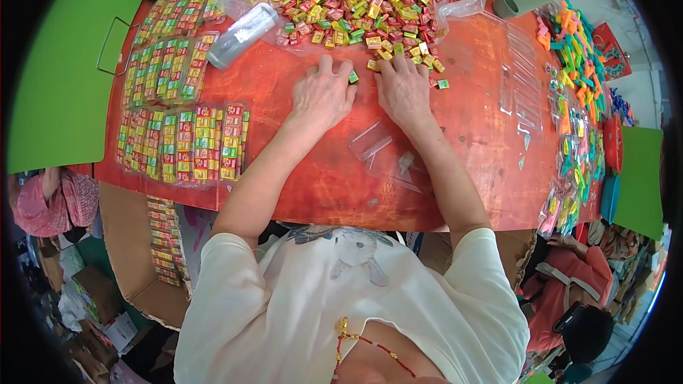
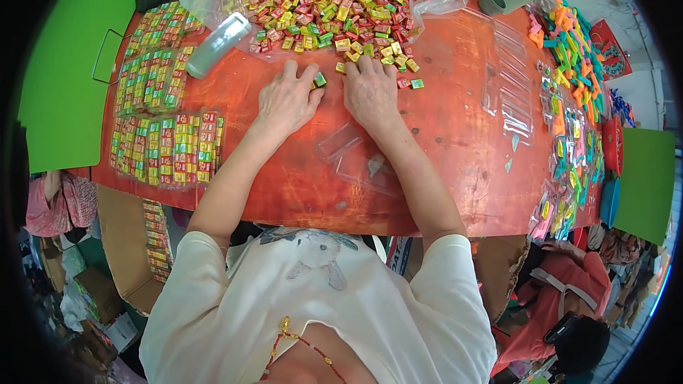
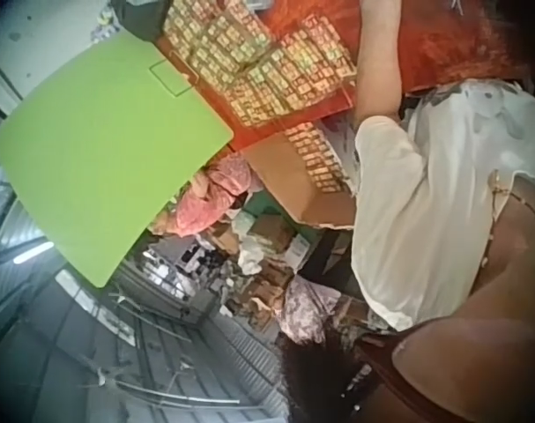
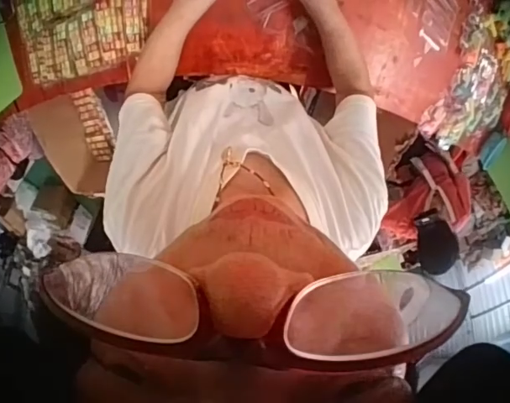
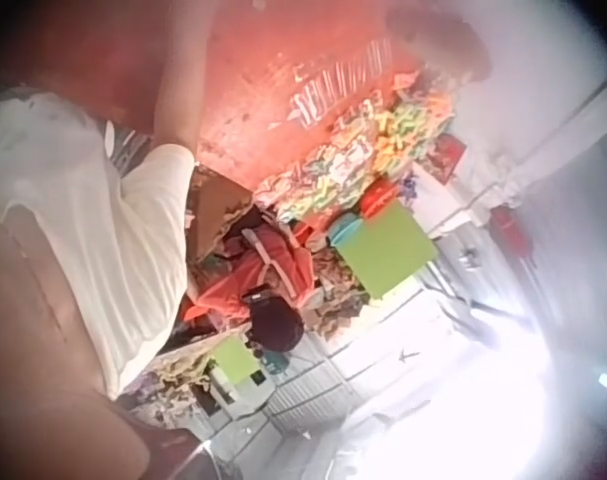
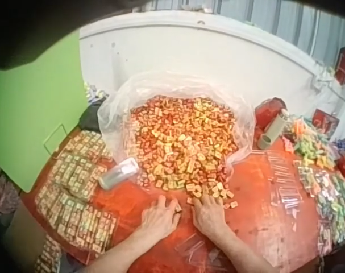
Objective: Manually organizing and packing small colorful square tiles into plastic sleeves at a production table.
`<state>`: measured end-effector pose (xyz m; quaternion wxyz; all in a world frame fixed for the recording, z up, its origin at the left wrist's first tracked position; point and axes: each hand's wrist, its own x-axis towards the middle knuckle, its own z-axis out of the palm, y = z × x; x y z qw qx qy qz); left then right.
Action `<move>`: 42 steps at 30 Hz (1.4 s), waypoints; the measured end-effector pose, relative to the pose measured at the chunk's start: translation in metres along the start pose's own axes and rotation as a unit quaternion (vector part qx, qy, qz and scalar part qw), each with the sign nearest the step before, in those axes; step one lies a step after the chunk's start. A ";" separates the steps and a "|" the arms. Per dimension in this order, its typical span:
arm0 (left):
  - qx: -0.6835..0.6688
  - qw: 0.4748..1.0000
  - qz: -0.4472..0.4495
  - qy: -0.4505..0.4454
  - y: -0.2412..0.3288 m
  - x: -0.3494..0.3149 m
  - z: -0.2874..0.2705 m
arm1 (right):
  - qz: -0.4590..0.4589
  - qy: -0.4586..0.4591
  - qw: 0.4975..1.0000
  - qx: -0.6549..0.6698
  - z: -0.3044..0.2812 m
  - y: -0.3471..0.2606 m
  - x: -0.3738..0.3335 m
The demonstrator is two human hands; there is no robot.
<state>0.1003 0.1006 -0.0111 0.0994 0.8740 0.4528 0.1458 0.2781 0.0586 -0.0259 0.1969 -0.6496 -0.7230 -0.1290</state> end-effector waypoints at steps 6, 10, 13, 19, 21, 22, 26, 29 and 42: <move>0.025 0.999 0.031 0.020 0.000 0.004 0.014 | -0.012 -0.018 0.999 -0.028 0.003 -0.005 0.000; 0.015 0.999 0.037 0.022 -0.001 0.005 0.014 | 0.042 -0.026 0.999 -0.012 0.001 -0.013 0.009; 0.014 0.999 0.034 0.013 0.000 0.006 0.012 | 0.070 -0.045 0.996 0.022 0.007 -0.015 0.007; 0.004 1.000 0.013 0.015 0.006 0.006 0.008 | 0.095 -0.030 0.991 0.089 -0.002 -0.007 0.009; 0.016 1.000 0.012 0.017 0.009 0.007 0.009 | 0.094 0.013 0.995 -0.003 -0.009 -0.004 0.013; 0.028 0.999 0.010 0.019 0.010 0.008 0.010 | 0.094 0.013 0.995 -0.003 -0.006 0.001 0.014; 0.043 0.998 0.025 0.044 0.010 0.012 0.022 | 0.069 0.010 0.998 -0.008 0.006 0.011 0.009; 0.047 0.996 0.042 0.060 0.009 0.013 0.027 | 0.075 0.012 0.996 0.045 0.008 0.008 0.005; -0.092 0.995 -0.033 0.012 0.004 0.016 -0.002 | 0.005 -0.018 1.000 -0.012 -0.002 0.022 0.033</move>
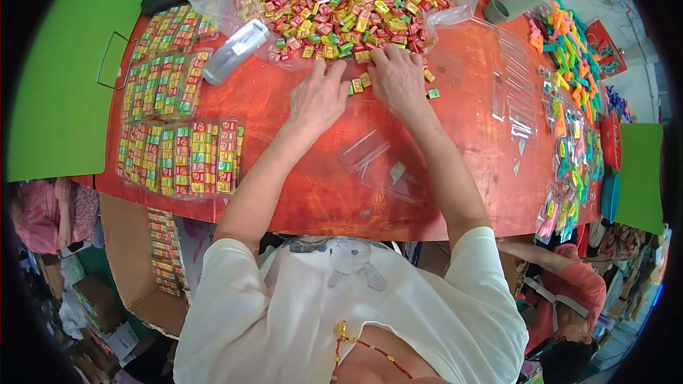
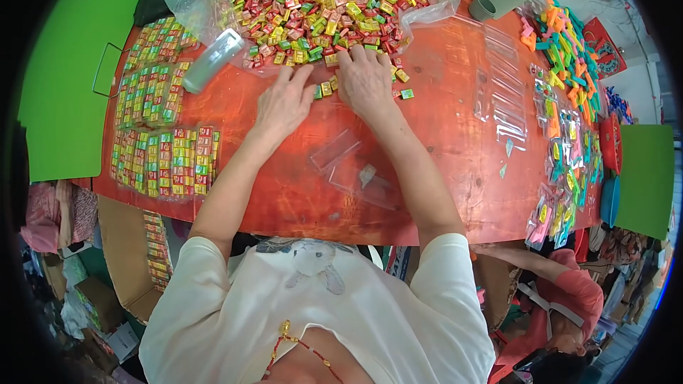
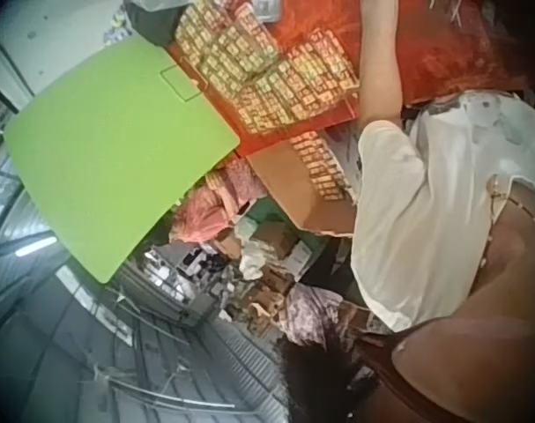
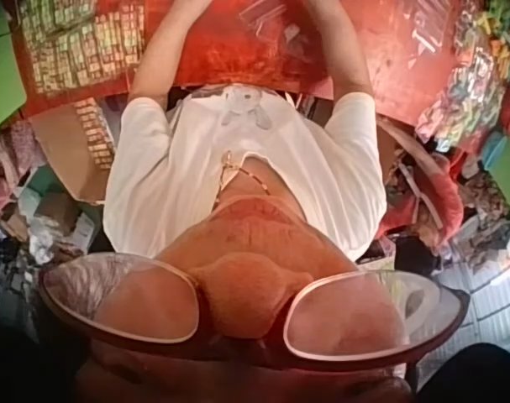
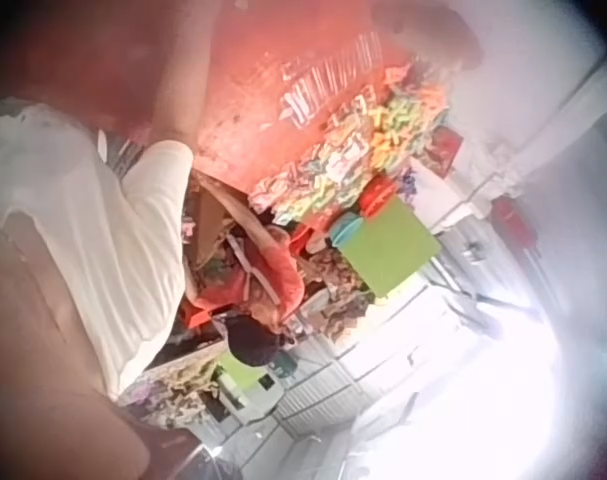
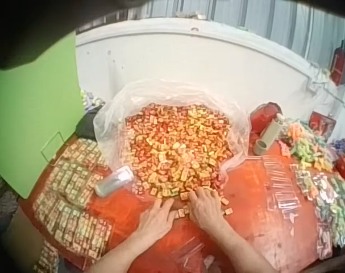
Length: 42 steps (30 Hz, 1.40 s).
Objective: Manually organizing and packing small colorful square tiles into plastic sleeves at a production table.
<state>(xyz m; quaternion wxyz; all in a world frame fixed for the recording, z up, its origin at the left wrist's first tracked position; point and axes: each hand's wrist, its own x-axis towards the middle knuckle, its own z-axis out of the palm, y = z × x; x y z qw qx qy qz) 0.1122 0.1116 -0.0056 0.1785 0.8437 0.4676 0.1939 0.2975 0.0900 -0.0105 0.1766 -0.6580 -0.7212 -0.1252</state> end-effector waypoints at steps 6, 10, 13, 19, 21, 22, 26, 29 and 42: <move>-0.053 0.998 0.022 0.022 -0.010 0.002 0.000 | 0.006 -0.007 0.999 0.036 0.015 0.018 0.007; 0.046 0.989 0.122 0.066 -0.001 0.002 0.015 | 0.105 -0.012 0.987 0.120 -0.002 0.019 -0.011; 0.078 0.986 0.133 0.069 0.005 0.012 0.034 | 0.146 -0.016 0.976 0.159 -0.008 0.020 -0.030; 0.126 0.980 0.139 0.059 0.001 0.008 0.035 | 0.186 -0.040 0.963 0.191 -0.013 0.008 -0.050; 0.142 0.981 0.129 0.039 -0.002 0.002 0.031 | 0.170 -0.040 0.966 0.192 -0.015 0.000 -0.052; 0.144 0.981 0.127 0.037 -0.006 0.001 0.028 | 0.152 -0.040 0.969 0.192 -0.016 -0.004 -0.052; -0.052 0.996 0.065 -0.010 -0.025 -0.006 -0.011 | 0.135 -0.043 0.971 0.191 -0.016 -0.008 -0.058; -0.046 0.997 0.056 -0.032 -0.036 -0.019 -0.033 | 0.121 -0.030 0.975 0.183 -0.016 -0.015 -0.058; 0.069 0.990 -0.040 -0.120 -0.003 -0.023 -0.022 | 0.067 -0.037 0.996 0.044 0.000 -0.010 -0.030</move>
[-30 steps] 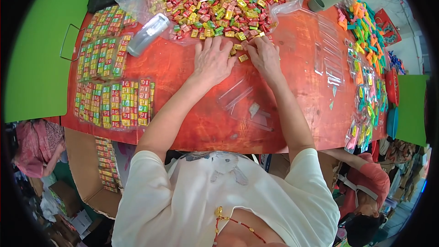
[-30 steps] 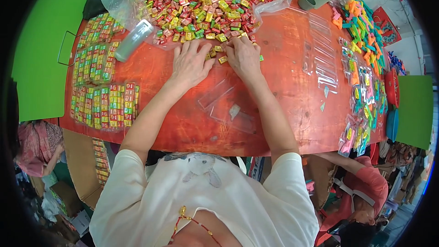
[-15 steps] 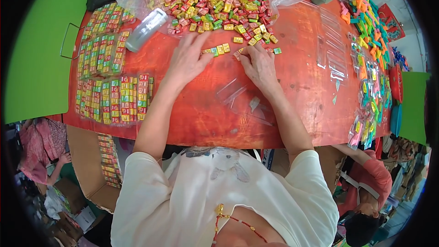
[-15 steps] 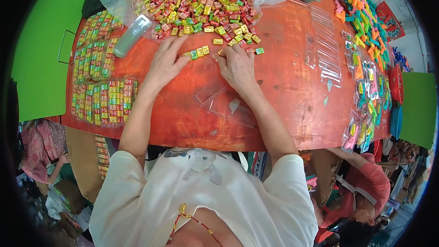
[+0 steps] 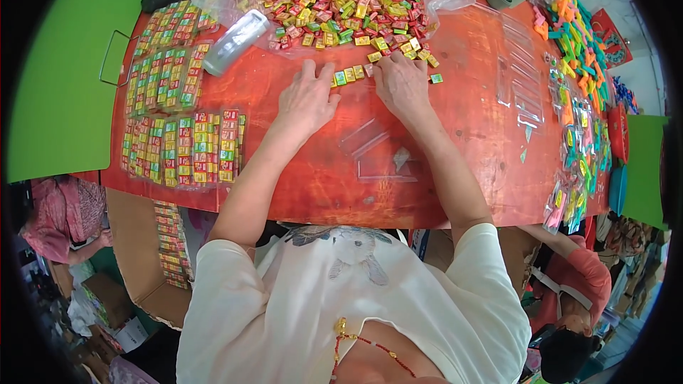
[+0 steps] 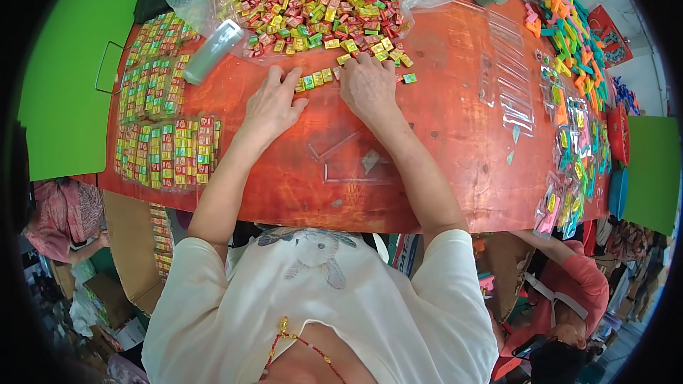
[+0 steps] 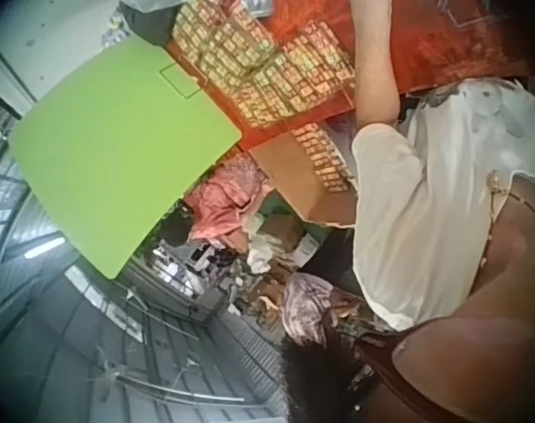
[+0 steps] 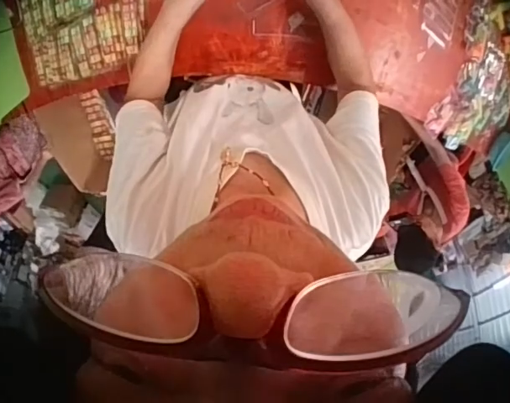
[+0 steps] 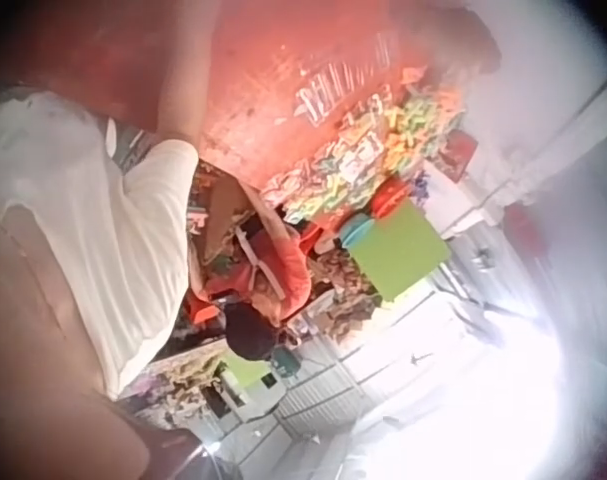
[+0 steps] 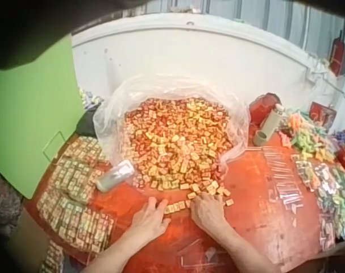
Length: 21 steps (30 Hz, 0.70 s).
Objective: Manually organizing and packing small colorful square tiles into plastic sleeves at a production table.
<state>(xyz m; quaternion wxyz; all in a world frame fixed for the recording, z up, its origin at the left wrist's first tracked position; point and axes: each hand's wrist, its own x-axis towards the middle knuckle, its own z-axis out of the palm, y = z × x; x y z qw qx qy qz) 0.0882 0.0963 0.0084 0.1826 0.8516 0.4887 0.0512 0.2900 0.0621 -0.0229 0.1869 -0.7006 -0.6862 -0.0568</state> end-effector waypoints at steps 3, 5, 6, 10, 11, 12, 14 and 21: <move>-0.002 1.000 0.015 0.024 -0.004 0.001 0.007 | -0.023 -0.008 0.999 0.045 -0.003 0.012 0.001; -0.004 0.999 0.029 0.042 -0.006 0.002 0.008 | -0.042 -0.029 0.997 0.060 -0.007 0.014 0.000; -0.004 0.999 0.030 0.043 -0.005 0.002 0.007 | -0.057 -0.050 0.994 0.073 -0.009 0.014 0.000; 0.001 0.998 0.032 0.053 -0.007 0.003 0.010 | -0.058 -0.091 0.991 0.075 -0.015 0.008 0.002; 0.002 0.998 0.032 0.052 -0.007 0.004 0.010 | -0.064 -0.094 0.991 0.072 -0.017 0.008 0.002; 0.001 0.998 0.034 0.054 -0.007 0.004 0.011 | -0.069 -0.097 0.991 0.069 -0.018 0.008 0.003; 0.000 0.998 0.035 0.056 -0.006 0.005 0.011 | -0.079 -0.106 0.989 0.059 -0.017 0.006 0.005; 0.016 0.998 0.039 0.056 -0.002 0.005 0.011 | -0.088 -0.158 0.981 0.070 -0.014 0.002 0.012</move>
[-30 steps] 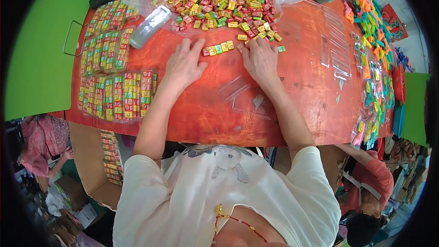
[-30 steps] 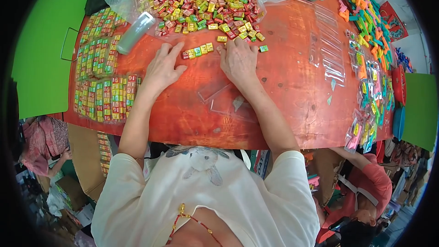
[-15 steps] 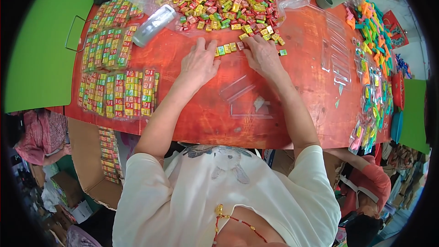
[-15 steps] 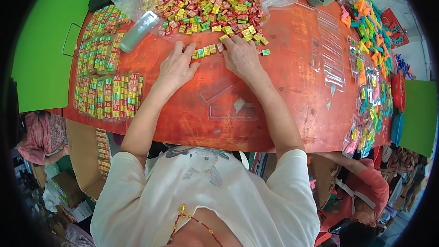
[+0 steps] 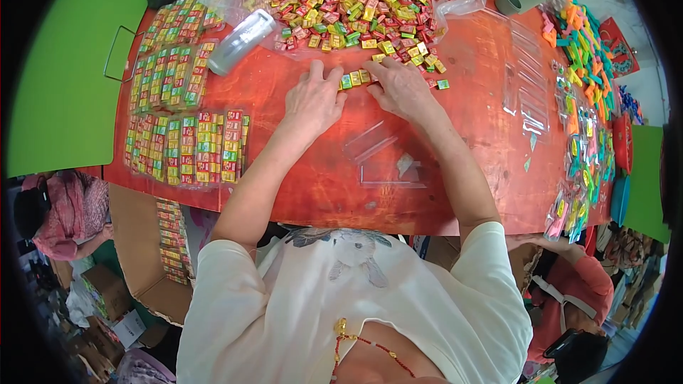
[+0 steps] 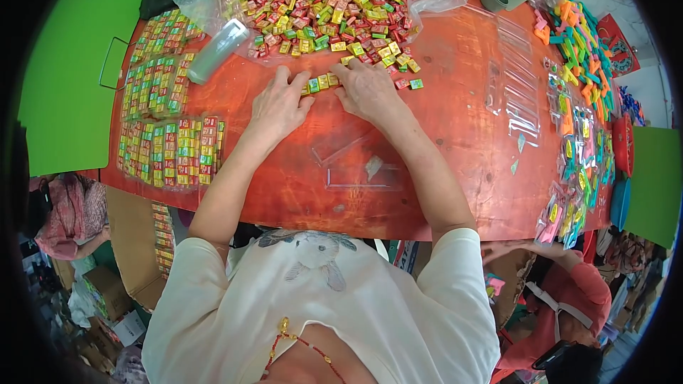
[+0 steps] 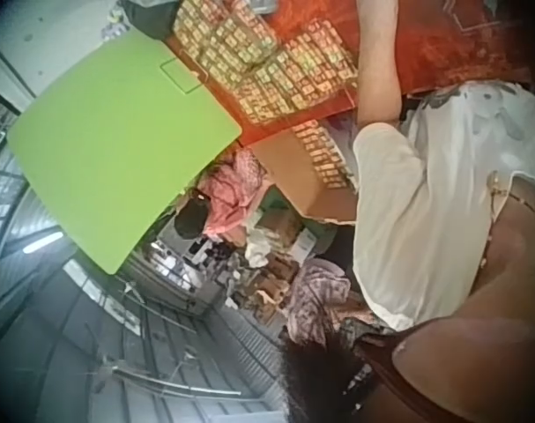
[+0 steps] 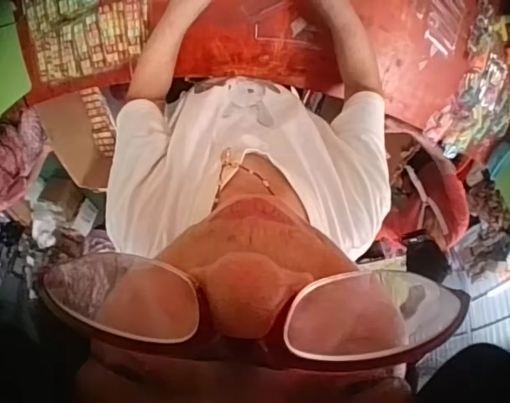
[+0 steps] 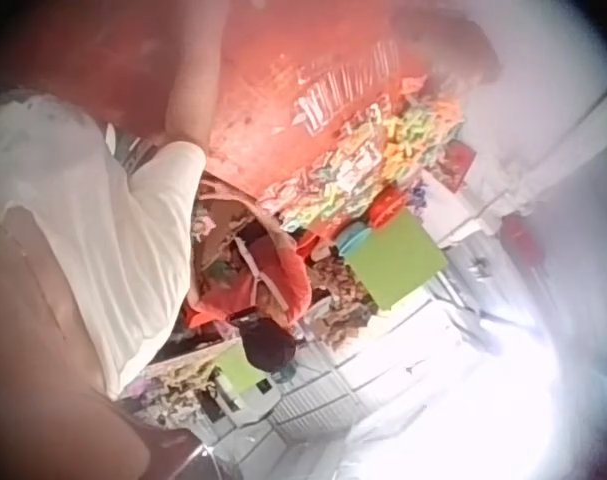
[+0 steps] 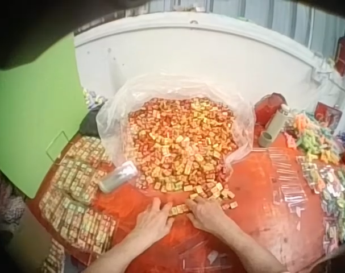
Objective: Manually organizing and packing small colorful square tiles into plastic sleeves at a production table.
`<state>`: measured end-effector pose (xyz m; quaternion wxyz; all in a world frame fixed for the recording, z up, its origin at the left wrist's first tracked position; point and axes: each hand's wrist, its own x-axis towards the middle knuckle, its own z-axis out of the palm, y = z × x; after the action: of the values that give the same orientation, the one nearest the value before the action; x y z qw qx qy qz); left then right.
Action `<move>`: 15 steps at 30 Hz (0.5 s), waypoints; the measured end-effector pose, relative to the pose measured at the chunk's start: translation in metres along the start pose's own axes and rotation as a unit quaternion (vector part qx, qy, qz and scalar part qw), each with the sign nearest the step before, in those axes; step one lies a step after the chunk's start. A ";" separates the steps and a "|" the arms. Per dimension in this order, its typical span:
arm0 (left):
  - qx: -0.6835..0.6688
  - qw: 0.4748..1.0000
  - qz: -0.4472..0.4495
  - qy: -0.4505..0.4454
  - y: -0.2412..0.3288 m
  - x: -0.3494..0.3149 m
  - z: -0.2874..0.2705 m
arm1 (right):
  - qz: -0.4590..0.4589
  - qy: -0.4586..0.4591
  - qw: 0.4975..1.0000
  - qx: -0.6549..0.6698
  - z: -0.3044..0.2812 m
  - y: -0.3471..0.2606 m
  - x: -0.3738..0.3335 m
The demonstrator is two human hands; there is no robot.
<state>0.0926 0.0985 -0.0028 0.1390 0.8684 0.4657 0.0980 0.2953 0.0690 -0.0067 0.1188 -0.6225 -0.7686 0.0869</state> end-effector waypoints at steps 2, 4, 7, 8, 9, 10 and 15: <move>0.005 1.000 0.004 0.002 0.001 -0.001 0.000 | 0.004 0.002 1.000 0.014 0.003 -0.004 0.001; 0.009 1.000 0.018 0.018 0.002 -0.002 0.004 | 0.009 0.003 1.000 0.028 0.006 -0.005 0.001; 0.002 0.998 0.037 0.045 -0.005 -0.001 0.015 | -0.002 0.030 0.998 0.055 0.014 -0.003 0.002; 0.000 0.998 0.037 0.041 -0.005 -0.002 0.015 | -0.007 0.053 0.997 0.064 0.015 -0.005 -0.001; -0.007 0.998 0.042 0.052 -0.005 -0.002 0.015 | -0.012 0.076 0.994 0.072 0.016 -0.006 -0.003; -0.014 0.997 0.047 0.063 -0.005 -0.001 0.015 | -0.009 0.074 0.994 0.083 0.017 -0.004 -0.002; -0.039 0.998 0.027 0.032 0.015 -0.018 -0.003 | -0.011 0.060 0.994 0.090 -0.004 -0.008 -0.024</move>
<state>0.0939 0.0759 0.0041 0.1549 0.8713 0.4418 0.1474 0.2936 0.0435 -0.0018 0.2211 -0.6048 -0.7562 0.1165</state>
